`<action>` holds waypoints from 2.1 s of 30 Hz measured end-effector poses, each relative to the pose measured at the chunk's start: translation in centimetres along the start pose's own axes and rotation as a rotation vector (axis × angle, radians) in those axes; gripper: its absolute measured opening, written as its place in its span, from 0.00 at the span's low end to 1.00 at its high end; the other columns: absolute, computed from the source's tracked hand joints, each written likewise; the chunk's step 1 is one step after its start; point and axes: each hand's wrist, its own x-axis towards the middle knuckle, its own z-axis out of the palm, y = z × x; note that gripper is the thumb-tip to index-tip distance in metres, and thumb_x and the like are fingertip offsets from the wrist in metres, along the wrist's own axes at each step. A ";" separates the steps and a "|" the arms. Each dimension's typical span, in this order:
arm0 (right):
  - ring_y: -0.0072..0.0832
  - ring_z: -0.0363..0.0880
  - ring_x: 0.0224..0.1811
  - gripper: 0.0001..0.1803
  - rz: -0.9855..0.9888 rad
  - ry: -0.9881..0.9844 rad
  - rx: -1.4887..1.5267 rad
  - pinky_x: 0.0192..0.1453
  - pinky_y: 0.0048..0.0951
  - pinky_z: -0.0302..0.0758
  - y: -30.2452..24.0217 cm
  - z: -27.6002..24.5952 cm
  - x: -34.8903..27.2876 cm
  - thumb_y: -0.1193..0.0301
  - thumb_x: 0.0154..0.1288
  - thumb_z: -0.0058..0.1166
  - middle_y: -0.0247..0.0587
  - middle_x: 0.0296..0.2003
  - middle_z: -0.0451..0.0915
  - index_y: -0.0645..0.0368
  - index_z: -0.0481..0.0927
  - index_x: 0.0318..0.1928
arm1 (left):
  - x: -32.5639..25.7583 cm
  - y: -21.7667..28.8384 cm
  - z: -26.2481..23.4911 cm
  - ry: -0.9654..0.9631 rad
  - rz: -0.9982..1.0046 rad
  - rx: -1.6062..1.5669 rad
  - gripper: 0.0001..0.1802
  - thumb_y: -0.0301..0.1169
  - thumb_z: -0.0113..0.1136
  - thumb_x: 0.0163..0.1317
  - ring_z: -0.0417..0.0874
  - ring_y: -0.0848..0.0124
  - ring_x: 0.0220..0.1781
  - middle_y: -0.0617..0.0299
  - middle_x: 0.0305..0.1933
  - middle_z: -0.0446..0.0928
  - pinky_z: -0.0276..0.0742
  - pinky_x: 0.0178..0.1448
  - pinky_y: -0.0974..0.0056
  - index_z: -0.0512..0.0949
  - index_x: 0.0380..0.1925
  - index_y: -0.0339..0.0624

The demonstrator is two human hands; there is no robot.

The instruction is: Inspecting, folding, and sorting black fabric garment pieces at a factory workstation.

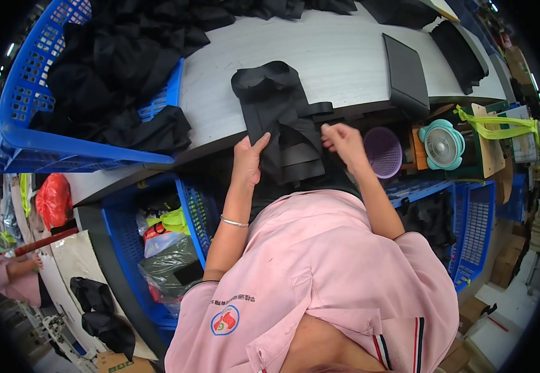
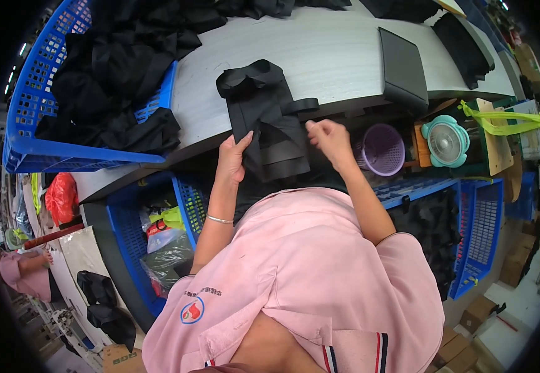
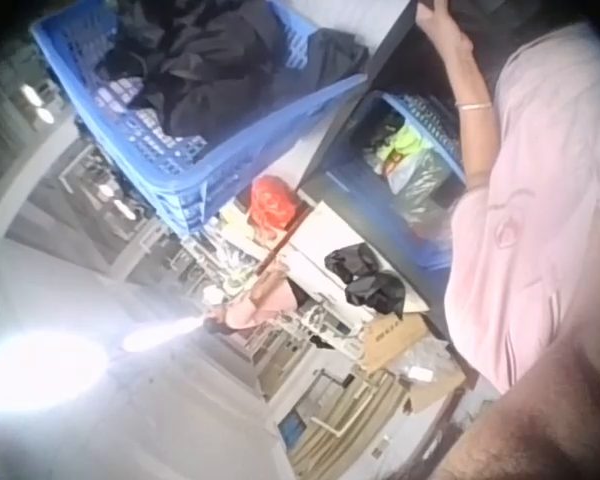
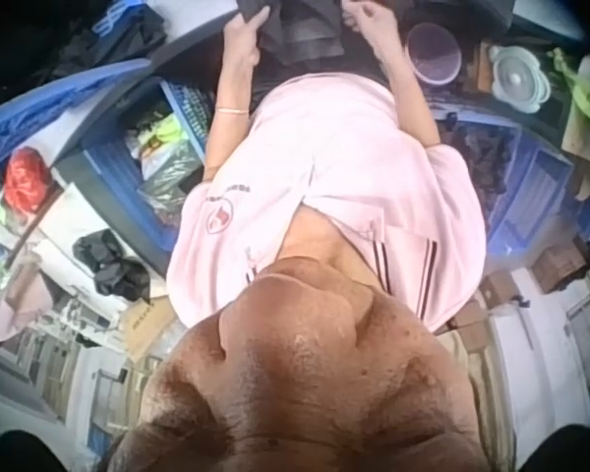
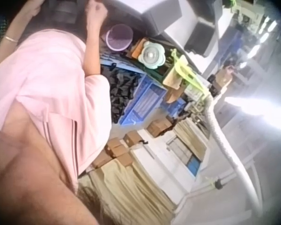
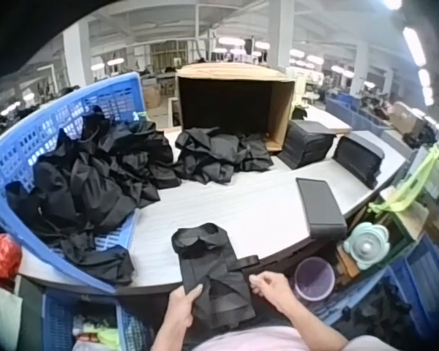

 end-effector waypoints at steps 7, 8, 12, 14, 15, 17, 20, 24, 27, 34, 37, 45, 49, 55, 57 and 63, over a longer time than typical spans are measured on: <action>0.18 0.80 0.34 0.15 0.042 -0.133 0.408 0.41 0.20 0.77 0.1 3.6 0.4 0.62 0.66 0.66 0.33 0.34 0.84 0.61 0.84 0.43 | -0.5 0.9 0.5 -0.079 0.004 0.220 0.17 0.28 0.68 0.64 0.83 0.75 0.46 0.59 0.49 0.84 0.79 0.53 0.68 0.81 0.50 0.31; 0.18 0.80 0.36 0.16 0.071 -0.116 0.379 0.43 0.21 0.78 -0.5 3.2 0.4 0.63 0.65 0.67 0.34 0.35 0.84 0.62 0.83 0.45 | -0.5 1.0 0.5 -0.073 0.010 0.216 0.17 0.28 0.68 0.64 0.83 0.75 0.46 0.59 0.49 0.84 0.79 0.53 0.68 0.81 0.50 0.31; 0.19 0.82 0.40 0.23 0.055 -0.049 0.478 0.46 0.21 0.78 -0.8 1.9 1.2 0.65 0.62 0.70 0.40 0.40 0.84 0.65 0.79 0.51 | -1.3 0.6 1.7 -0.119 -0.032 0.179 0.19 0.36 0.66 0.67 0.82 0.76 0.49 0.61 0.50 0.84 0.78 0.55 0.69 0.80 0.52 0.33; 0.21 0.82 0.41 0.26 -0.107 0.045 0.212 0.46 0.22 0.78 1.0 1.8 1.7 0.65 0.61 0.71 0.43 0.44 0.83 0.66 0.77 0.53 | -1.8 0.8 2.5 -0.105 -0.141 0.002 0.23 0.42 0.61 0.71 0.81 0.76 0.52 0.62 0.53 0.82 0.77 0.56 0.69 0.78 0.55 0.34; 0.22 0.82 0.42 0.29 -0.264 0.142 -0.054 0.46 0.23 0.78 1.7 1.8 1.5 0.65 0.60 0.72 0.45 0.47 0.82 0.68 0.74 0.55 | -2.0 0.8 2.6 -0.098 -0.137 0.001 0.23 0.42 0.61 0.71 0.81 0.76 0.52 0.62 0.53 0.82 0.77 0.56 0.69 0.78 0.55 0.34; 0.30 0.83 0.45 0.34 -0.180 0.168 -0.291 0.51 0.28 0.78 -1.3 2.4 0.0 0.65 0.59 0.72 0.48 0.52 0.79 0.69 0.71 0.60 | -2.1 0.3 2.5 -0.114 -0.051 0.041 0.21 0.40 0.61 0.71 0.81 0.77 0.49 0.62 0.51 0.83 0.77 0.55 0.70 0.79 0.54 0.33; 0.42 0.82 0.43 0.35 -0.597 0.390 -0.277 0.48 0.36 0.77 -2.2 2.2 0.1 0.57 0.60 0.70 0.48 0.45 0.80 0.63 0.74 0.62 | -1.7 -0.3 2.7 -0.136 -0.029 0.127 0.19 0.38 0.63 0.70 0.82 0.78 0.45 0.61 0.48 0.84 0.78 0.52 0.71 0.81 0.50 0.33; 0.28 0.77 0.36 0.16 -0.355 0.264 -0.096 0.43 0.28 0.73 -3.5 0.8 1.1 0.64 0.75 0.56 0.46 0.42 0.80 0.62 0.85 0.52 | -0.9 -1.0 3.3 -0.085 0.019 0.186 0.16 0.36 0.65 0.68 0.82 0.78 0.41 0.62 0.44 0.85 0.78 0.49 0.72 0.83 0.46 0.32; 0.24 0.72 0.32 0.17 -0.489 0.325 0.021 0.41 0.26 0.71 -3.3 0.7 1.0 0.64 0.75 0.56 0.39 0.34 0.79 0.62 0.84 0.54 | -0.3 -1.0 3.4 0.029 -0.017 0.221 0.15 0.35 0.67 0.66 0.83 0.78 0.40 0.62 0.41 0.85 0.79 0.47 0.72 0.84 0.44 0.33; 0.14 0.60 0.30 0.20 -0.191 0.093 0.271 0.34 0.19 0.62 -1.7 0.2 0.9 0.65 0.75 0.54 0.25 0.26 0.66 0.63 0.80 0.61 | 0.4 -0.9 4.9 -0.019 -0.286 -0.228 0.18 0.35 0.67 0.67 0.85 0.72 0.42 0.62 0.44 0.85 0.81 0.49 0.67 0.81 0.51 0.35; 0.13 0.66 0.32 0.23 -0.091 -0.003 0.498 0.39 0.19 0.66 -0.5 -0.6 2.0 0.65 0.74 0.54 0.27 0.36 0.76 0.67 0.77 0.63 | 0.0 -1.1 5.5 -0.063 -0.272 -0.280 0.18 0.35 0.67 0.67 0.85 0.72 0.43 0.61 0.45 0.85 0.81 0.50 0.67 0.80 0.52 0.35; 0.18 0.74 0.46 0.17 -0.167 -0.055 0.618 0.56 0.21 0.72 -3.4 -0.4 0.7 0.67 0.69 0.62 0.32 0.45 0.79 0.66 0.80 0.51 | 0.2 0.3 5.7 0.020 -0.003 0.267 0.17 0.33 0.70 0.63 0.85 0.73 0.43 0.58 0.45 0.85 0.81 0.52 0.66 0.82 0.48 0.33; 0.19 0.75 0.47 0.20 -0.045 -0.139 0.521 0.56 0.24 0.73 -1.8 -1.0 2.1 0.68 0.64 0.66 0.31 0.44 0.79 0.64 0.79 0.53 | 0.1 2.1 6.6 -0.105 -0.073 -0.058 0.21 0.30 0.67 0.64 0.84 0.67 0.50 0.56 0.52 0.82 0.81 0.55 0.62 0.78 0.54 0.33; 0.23 0.78 0.52 0.20 0.072 -0.387 0.771 0.61 0.27 0.73 -1.6 -0.8 0.5 0.67 0.70 0.59 0.39 0.50 0.82 0.65 0.78 0.57 | 1.4 0.4 4.7 -0.247 -0.112 -0.360 0.23 0.27 0.65 0.64 0.82 0.62 0.55 0.53 0.57 0.79 0.81 0.61 0.56 0.75 0.58 0.33; 0.25 0.79 0.52 0.24 0.053 -0.173 0.441 0.62 0.28 0.72 -1.5 -1.0 0.2 0.69 0.69 0.60 0.40 0.51 0.81 0.66 0.74 0.61 | 2.0 0.2 4.4 -0.119 -0.085 -0.144 0.21 0.26 0.66 0.64 0.83 0.63 0.53 0.54 0.55 0.81 0.82 0.59 0.57 0.76 0.56 0.32; 0.24 0.80 0.43 0.30 -0.509 0.288 0.103 0.49 0.27 0.77 -2.9 -3.6 1.6 0.68 0.69 0.62 0.41 0.42 0.82 0.67 0.67 0.65 | 1.3 0.7 3.4 -0.078 -0.053 -0.005 0.17 0.26 0.66 0.64 0.85 0.65 0.50 0.55 0.51 0.83 0.82 0.55 0.59 0.80 0.52 0.31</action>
